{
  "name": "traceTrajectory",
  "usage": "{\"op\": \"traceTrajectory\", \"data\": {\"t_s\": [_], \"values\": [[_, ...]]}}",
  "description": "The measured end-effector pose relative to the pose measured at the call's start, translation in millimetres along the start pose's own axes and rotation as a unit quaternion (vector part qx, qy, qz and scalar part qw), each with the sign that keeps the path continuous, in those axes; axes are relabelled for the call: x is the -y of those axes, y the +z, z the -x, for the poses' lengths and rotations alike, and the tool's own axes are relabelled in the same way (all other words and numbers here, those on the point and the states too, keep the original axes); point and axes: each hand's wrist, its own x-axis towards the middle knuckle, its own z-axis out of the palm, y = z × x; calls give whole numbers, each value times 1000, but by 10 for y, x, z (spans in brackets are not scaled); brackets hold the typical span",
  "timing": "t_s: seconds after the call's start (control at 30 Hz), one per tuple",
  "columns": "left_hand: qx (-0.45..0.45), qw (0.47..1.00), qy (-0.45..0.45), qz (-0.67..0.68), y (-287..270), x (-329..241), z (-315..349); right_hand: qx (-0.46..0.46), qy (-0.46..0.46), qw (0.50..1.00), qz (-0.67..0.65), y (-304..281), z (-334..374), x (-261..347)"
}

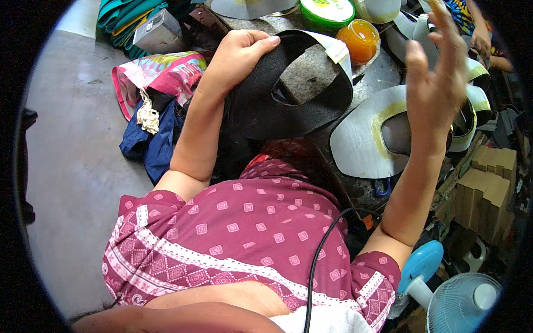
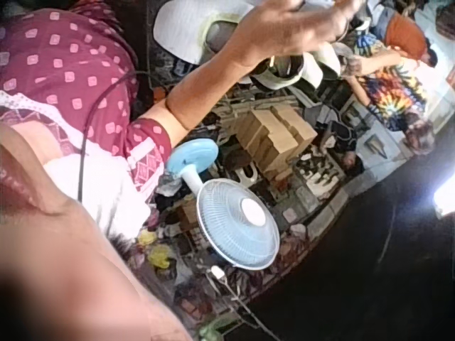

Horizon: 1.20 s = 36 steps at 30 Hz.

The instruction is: The person applies adhesive to the edges of shoe sole components using a small stick, then presses the parts together. They repeat this process on multiple soles, occasionally refilling the adhesive container from a larger tin.

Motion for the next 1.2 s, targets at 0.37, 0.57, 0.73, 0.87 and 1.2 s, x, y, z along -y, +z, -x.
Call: {"op": "traceTrajectory", "data": {"t_s": [0.37, 0.57, 0.73, 0.87, 1.2], "values": [[57, 967, -76, 237, 56, -96, 34, 306, 267, 681, -609, 343, 554, 871], [55, 921, -86, 376, 209, -220, 159, 312, 298, 754, -495, 518, 793, 903], [37, 890, -97, 444, 247, -142, 140, 309, 183, 834, -419, 422, 774, 912], [36, 866, -116, 485, 326, -176, 176, 272, 177, 867, -379, 447, 723, 855], [72, 848, -119, 512, 325, -222, 205, 281, 243, 742, -558, 579, 808, 838]]}}
